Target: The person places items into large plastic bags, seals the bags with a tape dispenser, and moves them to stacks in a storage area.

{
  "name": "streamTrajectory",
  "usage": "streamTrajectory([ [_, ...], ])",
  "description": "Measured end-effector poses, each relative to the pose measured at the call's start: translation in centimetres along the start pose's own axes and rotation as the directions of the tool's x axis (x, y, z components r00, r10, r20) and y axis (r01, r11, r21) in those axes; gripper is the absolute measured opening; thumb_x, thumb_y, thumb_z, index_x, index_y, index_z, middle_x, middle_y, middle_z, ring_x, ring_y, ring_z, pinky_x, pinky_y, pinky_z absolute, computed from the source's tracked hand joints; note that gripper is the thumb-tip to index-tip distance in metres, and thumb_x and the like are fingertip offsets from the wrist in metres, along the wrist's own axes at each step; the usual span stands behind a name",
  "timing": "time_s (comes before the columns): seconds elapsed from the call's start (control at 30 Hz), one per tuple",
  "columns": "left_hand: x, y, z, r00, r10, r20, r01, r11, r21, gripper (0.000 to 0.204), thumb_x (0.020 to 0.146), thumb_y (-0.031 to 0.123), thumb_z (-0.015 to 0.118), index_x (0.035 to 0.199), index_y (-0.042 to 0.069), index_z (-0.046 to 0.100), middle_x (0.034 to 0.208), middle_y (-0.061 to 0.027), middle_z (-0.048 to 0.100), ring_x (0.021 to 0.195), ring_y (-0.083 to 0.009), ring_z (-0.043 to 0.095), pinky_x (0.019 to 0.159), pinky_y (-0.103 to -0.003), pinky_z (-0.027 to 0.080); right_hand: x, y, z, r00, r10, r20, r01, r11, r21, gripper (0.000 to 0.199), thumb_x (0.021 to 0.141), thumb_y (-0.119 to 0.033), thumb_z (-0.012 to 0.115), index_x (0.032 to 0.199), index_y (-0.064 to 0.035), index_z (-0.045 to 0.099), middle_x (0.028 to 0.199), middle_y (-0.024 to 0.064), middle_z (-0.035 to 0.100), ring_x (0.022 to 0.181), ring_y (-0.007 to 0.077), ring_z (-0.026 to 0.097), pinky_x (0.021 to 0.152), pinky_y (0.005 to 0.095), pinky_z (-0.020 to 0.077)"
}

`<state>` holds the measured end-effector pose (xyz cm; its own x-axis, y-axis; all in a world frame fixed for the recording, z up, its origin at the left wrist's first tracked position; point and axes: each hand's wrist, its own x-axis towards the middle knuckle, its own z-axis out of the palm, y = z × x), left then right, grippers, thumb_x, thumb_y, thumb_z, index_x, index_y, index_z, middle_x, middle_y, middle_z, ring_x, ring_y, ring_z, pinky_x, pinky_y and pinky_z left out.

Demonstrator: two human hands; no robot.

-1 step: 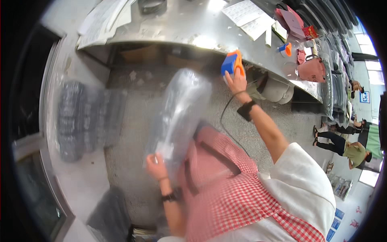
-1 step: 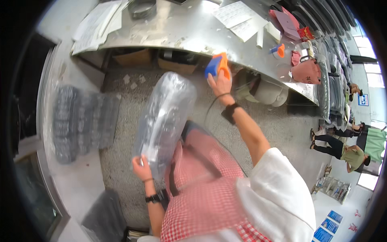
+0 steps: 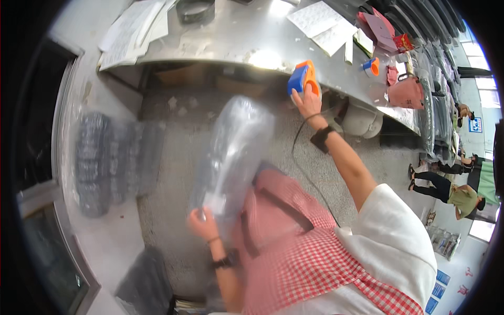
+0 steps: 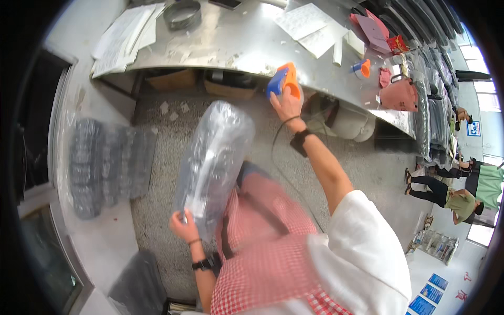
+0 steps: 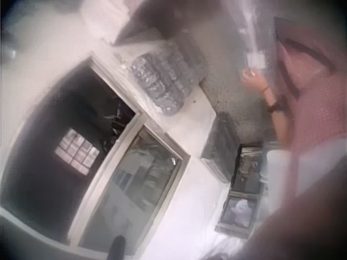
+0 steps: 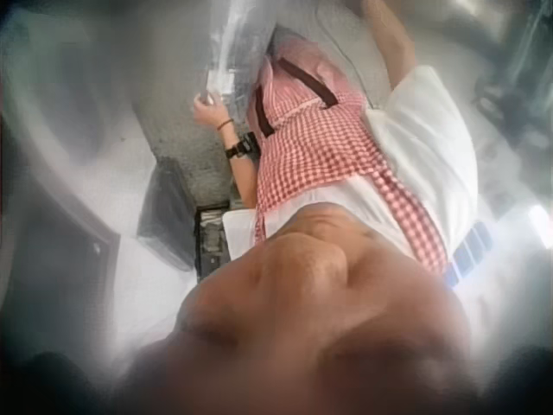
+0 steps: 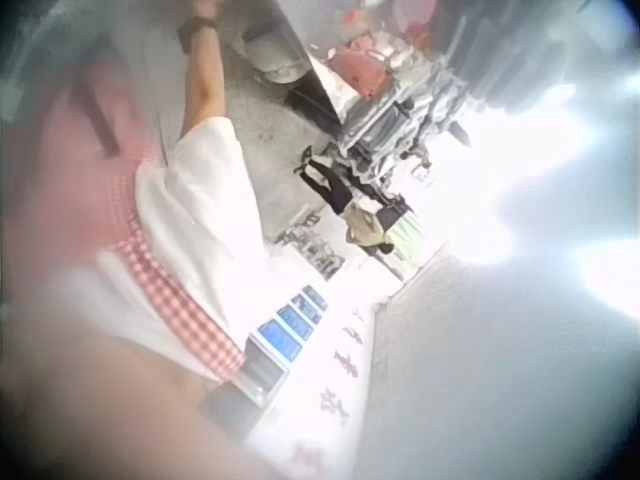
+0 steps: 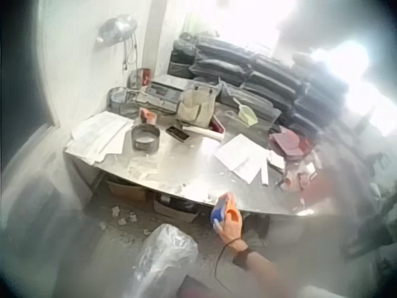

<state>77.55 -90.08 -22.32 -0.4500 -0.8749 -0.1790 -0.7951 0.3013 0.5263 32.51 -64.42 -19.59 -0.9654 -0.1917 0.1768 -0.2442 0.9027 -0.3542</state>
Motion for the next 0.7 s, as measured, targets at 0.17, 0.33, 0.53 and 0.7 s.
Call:
streamTrajectory([
  [0.17,-1.0,-1.8,2.2,0.942,-0.197,-0.272,0.226,0.971,0.081,0.077,0.082,0.050,0.066,0.135,0.001,0.041,0.131,-0.0251,0.045,0.117,-0.0415,0.045,0.101,-0.051,0.034,14.7,4.6,5.3,0.981,-0.193,0.025,0.195,0.974,-0.119,0.040,0.086,-0.040,0.061,0.093,-0.0023,0.048,0.079,0.0193,0.063,0.076,0.0378,0.061,0.077,0.0464,0.0443],
  [0.33,-3.9,-2.5,2.8,0.801,-0.555,-0.223,0.450,0.804,-0.388,0.070,0.088,0.040,0.061,0.137,-0.003,0.036,0.138,-0.0259,0.038,0.123,-0.0410,0.042,0.104,-0.048,0.033,18.2,0.8,8.3,0.928,-0.361,-0.097,0.341,0.924,-0.172,0.048,0.082,-0.039,0.065,0.106,0.0008,0.050,0.099,0.0218,0.060,0.093,0.0373,0.057,0.085,0.0444,0.0423],
  [0.53,-10.3,-2.9,7.0,0.715,-0.699,0.003,0.524,0.533,-0.664,0.055,0.095,0.033,0.056,0.134,-0.002,0.039,0.128,-0.0132,0.049,0.109,-0.0250,0.052,0.090,-0.038,0.046,5.7,-12.3,4.1,0.502,-0.734,0.457,0.545,0.679,0.492,0.078,0.073,-0.044,0.073,0.132,-0.0026,0.044,0.133,0.0254,0.044,0.123,0.0411,0.041,0.100,0.0467,0.0380],
  [0.7,-7.4,-2.8,8.4,0.551,-0.769,-0.324,0.425,0.593,-0.684,0.029,0.087,0.018,0.068,0.108,0.001,0.060,0.092,-0.0034,0.063,0.081,-0.0142,0.057,0.072,-0.029,0.048,7.0,-12.9,10.2,0.701,-0.568,0.431,0.156,0.712,0.685,0.080,0.073,-0.039,0.076,0.135,-0.0027,0.042,0.132,0.0237,0.047,0.122,0.0317,0.048,0.101,0.0401,0.0396],
])
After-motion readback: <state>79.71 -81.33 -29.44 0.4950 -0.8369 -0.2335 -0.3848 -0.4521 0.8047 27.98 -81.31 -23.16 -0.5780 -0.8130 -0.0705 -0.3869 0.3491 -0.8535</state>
